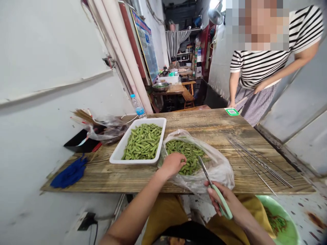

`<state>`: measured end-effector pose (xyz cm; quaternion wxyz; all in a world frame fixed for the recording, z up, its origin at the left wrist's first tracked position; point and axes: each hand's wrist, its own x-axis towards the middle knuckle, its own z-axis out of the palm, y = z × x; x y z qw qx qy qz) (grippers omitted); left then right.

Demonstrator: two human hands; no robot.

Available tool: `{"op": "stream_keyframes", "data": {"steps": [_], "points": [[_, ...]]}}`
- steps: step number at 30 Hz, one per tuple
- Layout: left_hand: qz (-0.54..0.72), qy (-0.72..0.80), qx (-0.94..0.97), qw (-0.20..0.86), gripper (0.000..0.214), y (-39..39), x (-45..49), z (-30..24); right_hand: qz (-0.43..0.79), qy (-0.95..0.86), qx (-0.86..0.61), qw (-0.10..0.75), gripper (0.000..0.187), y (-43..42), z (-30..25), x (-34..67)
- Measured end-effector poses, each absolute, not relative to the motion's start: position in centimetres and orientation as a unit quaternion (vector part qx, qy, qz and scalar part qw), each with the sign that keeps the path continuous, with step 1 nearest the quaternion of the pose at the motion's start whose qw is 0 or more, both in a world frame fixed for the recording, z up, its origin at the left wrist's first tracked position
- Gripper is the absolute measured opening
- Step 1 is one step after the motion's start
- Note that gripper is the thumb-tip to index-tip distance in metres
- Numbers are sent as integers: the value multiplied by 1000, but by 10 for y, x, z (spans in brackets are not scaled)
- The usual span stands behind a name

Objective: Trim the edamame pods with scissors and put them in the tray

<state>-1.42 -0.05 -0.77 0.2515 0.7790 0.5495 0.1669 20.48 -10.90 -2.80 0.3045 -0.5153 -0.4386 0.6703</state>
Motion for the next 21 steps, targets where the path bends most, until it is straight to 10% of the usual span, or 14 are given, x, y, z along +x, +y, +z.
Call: {"op": "stream_keyframes", "data": {"steps": [21], "points": [[259,522,702,409,18,-13,14,-10,665,-474,-474,331,54,-109,-39,196]]}}
